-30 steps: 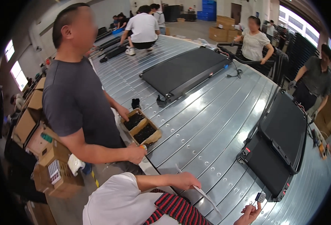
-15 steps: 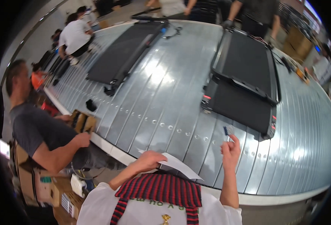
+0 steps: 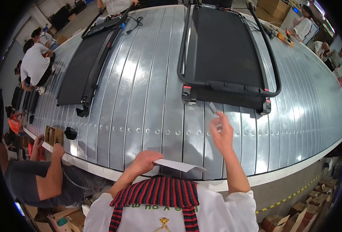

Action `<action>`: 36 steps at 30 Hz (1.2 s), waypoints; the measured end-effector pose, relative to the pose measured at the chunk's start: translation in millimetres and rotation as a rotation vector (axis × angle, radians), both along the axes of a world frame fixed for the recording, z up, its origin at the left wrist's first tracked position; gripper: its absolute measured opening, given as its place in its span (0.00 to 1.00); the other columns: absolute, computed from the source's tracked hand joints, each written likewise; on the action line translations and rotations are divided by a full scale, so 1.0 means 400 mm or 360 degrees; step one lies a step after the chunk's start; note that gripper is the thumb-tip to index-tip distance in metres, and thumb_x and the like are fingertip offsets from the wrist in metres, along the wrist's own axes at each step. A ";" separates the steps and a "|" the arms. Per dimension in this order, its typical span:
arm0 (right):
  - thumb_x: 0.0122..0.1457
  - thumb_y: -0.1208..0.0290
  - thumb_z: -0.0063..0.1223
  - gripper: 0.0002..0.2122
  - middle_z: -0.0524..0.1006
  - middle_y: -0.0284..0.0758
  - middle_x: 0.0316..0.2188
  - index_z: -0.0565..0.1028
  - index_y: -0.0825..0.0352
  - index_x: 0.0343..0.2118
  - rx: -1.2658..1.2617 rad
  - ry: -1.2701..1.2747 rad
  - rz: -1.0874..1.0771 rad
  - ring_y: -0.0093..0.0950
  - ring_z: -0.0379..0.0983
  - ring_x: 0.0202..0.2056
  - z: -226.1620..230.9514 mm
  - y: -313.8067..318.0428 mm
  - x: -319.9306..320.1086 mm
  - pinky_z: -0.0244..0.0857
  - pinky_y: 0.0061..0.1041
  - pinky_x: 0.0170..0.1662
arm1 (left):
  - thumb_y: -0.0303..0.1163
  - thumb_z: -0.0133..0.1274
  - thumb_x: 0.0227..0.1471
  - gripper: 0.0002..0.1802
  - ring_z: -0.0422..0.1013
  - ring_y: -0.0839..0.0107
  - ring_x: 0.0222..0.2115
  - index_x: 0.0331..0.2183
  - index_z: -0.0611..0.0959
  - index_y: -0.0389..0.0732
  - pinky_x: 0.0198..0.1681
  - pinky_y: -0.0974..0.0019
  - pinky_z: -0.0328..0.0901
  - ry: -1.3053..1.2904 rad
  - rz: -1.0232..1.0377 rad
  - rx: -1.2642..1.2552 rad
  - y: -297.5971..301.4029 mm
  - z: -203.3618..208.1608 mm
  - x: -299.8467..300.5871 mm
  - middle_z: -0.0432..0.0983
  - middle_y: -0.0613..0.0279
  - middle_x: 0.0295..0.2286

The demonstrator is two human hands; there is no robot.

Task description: Applying stickers, QR codes, and warning labels to treadmill frames on a factory assembly line.

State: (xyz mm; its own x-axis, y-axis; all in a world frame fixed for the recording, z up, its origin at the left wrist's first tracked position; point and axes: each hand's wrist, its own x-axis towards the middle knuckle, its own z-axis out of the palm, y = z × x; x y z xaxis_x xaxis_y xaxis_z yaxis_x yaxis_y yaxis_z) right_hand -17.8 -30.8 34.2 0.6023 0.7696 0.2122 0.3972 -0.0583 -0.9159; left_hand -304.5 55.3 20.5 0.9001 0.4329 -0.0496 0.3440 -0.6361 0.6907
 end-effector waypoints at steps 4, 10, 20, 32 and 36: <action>0.44 0.77 0.53 0.25 0.71 0.32 0.33 0.61 0.64 0.48 -0.0109 -0.0387 0.0108 0.22 0.66 0.33 0.034 0.106 -0.001 0.61 0.19 0.30 | 0.23 0.45 0.36 0.11 0.67 0.56 0.29 0.27 0.75 0.45 0.28 0.57 0.62 0.0051 0.0082 0.0016 0.027 0.005 -0.020 0.71 0.59 0.24; 0.43 0.79 0.50 0.25 0.70 0.34 0.32 0.61 0.67 0.48 -0.0026 -0.0189 0.0124 0.23 0.66 0.33 -0.039 0.093 -0.019 0.59 0.20 0.37 | 0.26 0.47 0.32 0.16 0.68 0.56 0.31 0.31 0.75 0.46 0.30 0.58 0.63 0.0023 -0.0100 0.0002 0.030 -0.060 -0.014 0.72 0.59 0.28; 0.46 0.81 0.47 0.23 0.68 0.31 0.26 0.59 0.69 0.48 0.0045 0.0035 0.0329 0.19 0.63 0.27 -0.030 0.068 -0.135 0.56 0.17 0.30 | 0.25 0.46 0.34 0.08 0.66 0.53 0.27 0.25 0.71 0.44 0.26 0.56 0.60 -0.0283 0.0097 0.0018 -0.049 -0.028 -0.114 0.68 0.56 0.21; 0.48 0.80 0.46 0.23 0.67 0.30 0.25 0.57 0.69 0.50 -0.0134 -0.0016 0.0113 0.15 0.61 0.25 0.021 -0.126 -0.268 0.55 0.13 0.28 | 0.28 0.45 0.39 0.03 0.67 0.55 0.23 0.24 0.71 0.45 0.23 0.58 0.60 -0.0649 0.0071 0.0224 -0.090 0.004 -0.225 0.68 0.59 0.19; 0.49 0.79 0.47 0.23 0.68 0.29 0.25 0.58 0.67 0.50 -0.0006 -0.0060 0.0032 0.15 0.61 0.25 0.050 -0.178 -0.308 0.54 0.12 0.27 | 0.28 0.45 0.39 0.03 0.67 0.57 0.24 0.23 0.72 0.45 0.23 0.58 0.60 -0.0613 -0.0035 0.0221 -0.102 0.029 -0.229 0.68 0.60 0.18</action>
State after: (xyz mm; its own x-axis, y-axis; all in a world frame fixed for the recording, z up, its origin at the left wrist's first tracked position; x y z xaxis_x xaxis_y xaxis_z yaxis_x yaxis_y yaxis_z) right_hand -140.9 -101.9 54.2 0.5785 0.7822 0.2315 0.4326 -0.0536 -0.9000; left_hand -396.3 14.7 32.0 0.8504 0.3925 0.3503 0.0623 -0.7364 0.6736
